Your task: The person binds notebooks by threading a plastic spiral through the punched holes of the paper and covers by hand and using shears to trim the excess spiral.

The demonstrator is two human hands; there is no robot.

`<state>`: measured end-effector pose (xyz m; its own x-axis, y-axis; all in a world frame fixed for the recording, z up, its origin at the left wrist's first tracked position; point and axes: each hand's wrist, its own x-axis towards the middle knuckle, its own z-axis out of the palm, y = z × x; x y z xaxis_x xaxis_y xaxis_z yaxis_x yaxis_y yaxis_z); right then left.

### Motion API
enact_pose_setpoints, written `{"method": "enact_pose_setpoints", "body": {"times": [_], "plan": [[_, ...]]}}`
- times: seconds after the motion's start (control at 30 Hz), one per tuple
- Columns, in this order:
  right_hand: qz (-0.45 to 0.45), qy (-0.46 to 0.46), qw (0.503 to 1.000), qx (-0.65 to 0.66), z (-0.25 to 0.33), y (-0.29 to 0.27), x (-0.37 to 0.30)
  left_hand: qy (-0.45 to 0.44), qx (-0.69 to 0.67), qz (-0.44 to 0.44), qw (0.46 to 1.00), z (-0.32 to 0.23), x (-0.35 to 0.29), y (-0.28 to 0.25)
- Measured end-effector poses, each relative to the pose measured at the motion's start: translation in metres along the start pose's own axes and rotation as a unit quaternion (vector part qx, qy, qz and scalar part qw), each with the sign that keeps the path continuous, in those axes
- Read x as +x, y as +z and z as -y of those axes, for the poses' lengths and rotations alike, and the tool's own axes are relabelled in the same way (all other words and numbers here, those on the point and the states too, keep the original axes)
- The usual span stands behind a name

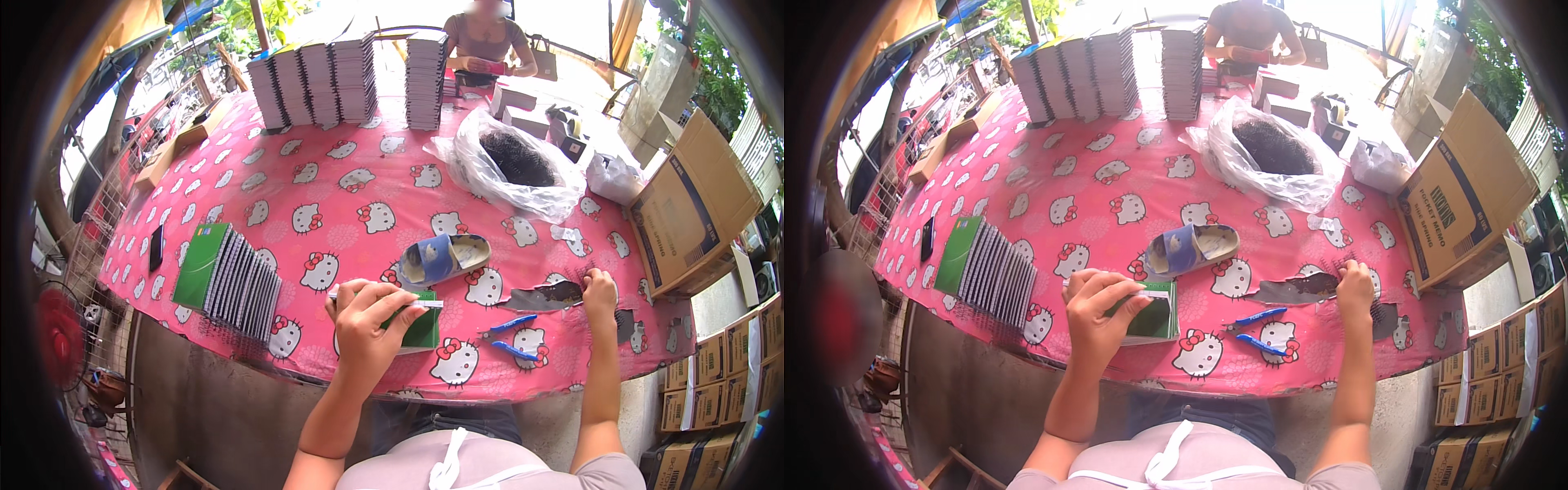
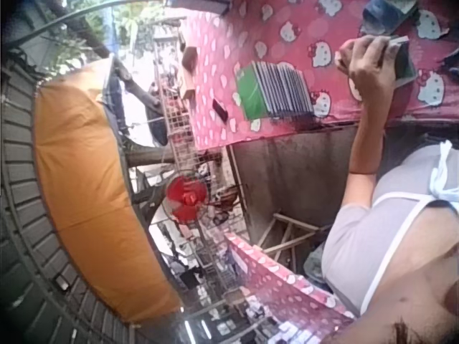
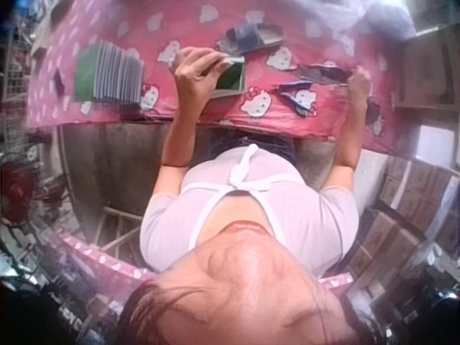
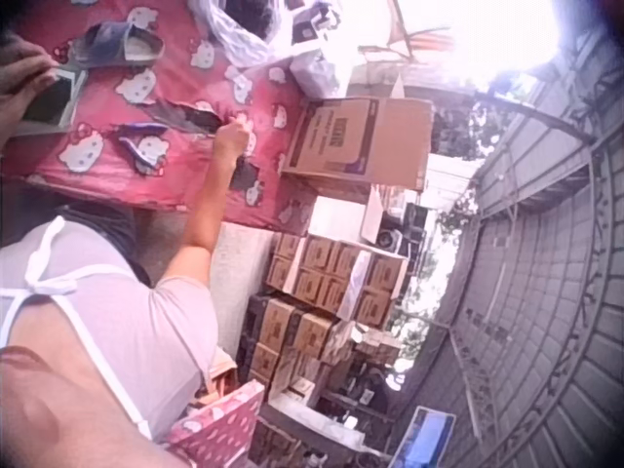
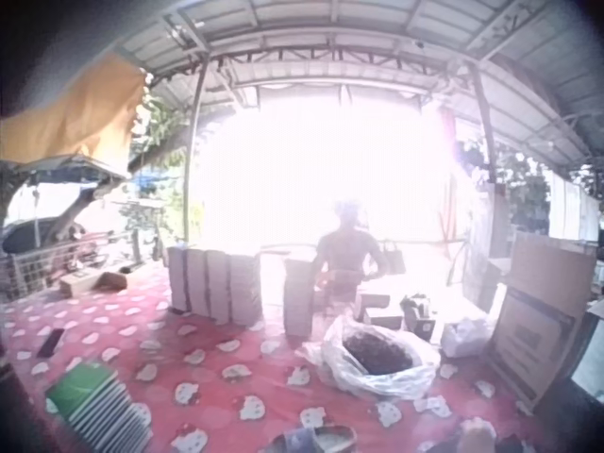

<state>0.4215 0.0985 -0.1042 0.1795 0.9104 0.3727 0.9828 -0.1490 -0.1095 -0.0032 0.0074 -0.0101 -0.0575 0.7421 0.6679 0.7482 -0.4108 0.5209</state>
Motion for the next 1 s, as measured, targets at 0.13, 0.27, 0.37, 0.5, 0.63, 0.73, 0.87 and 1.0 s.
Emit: {"method": "enact_pose_setpoints", "body": {"times": [0.13, 0.27, 0.37, 0.5, 0.63, 0.73, 0.87, 1.0], "plan": [[-0.048, -0.063, 0.989, 0.127, 0.047, -0.038, -0.002, -0.002, -0.002, -0.001, 1.0, 0.0, -0.001, 0.002], [0.04, -0.289, 0.867, 0.404, 0.185, -0.09, -0.046, -0.013, 0.001, 0.002, 1.0, 0.006, -0.002, 0.002], [0.113, -0.295, 0.805, 0.502, 0.22, -0.105, -0.058, -0.017, -0.004, 0.002, 1.0, 0.001, -0.003, -0.001], [0.103, -0.274, 0.804, 0.517, 0.225, -0.11, -0.054, -0.011, -0.021, 0.008, 1.0, 0.0, -0.004, -0.004], [0.129, -0.268, 0.8, 0.52, 0.229, -0.114, -0.048, -0.018, -0.012, 0.01, 1.0, 0.001, -0.006, -0.004], [0.152, -0.294, 0.787, 0.52, 0.229, -0.115, -0.042, -0.023, -0.018, 0.003, 1.0, -0.001, -0.005, -0.003], [0.176, -0.321, 0.786, 0.498, 0.226, -0.113, -0.032, -0.021, -0.016, -0.003, 1.0, -0.003, -0.003, 0.004], [0.251, -0.274, 0.78, 0.503, 0.231, -0.109, -0.028, -0.026, -0.027, -0.009, 0.999, 0.002, -0.005, -0.002]]}}
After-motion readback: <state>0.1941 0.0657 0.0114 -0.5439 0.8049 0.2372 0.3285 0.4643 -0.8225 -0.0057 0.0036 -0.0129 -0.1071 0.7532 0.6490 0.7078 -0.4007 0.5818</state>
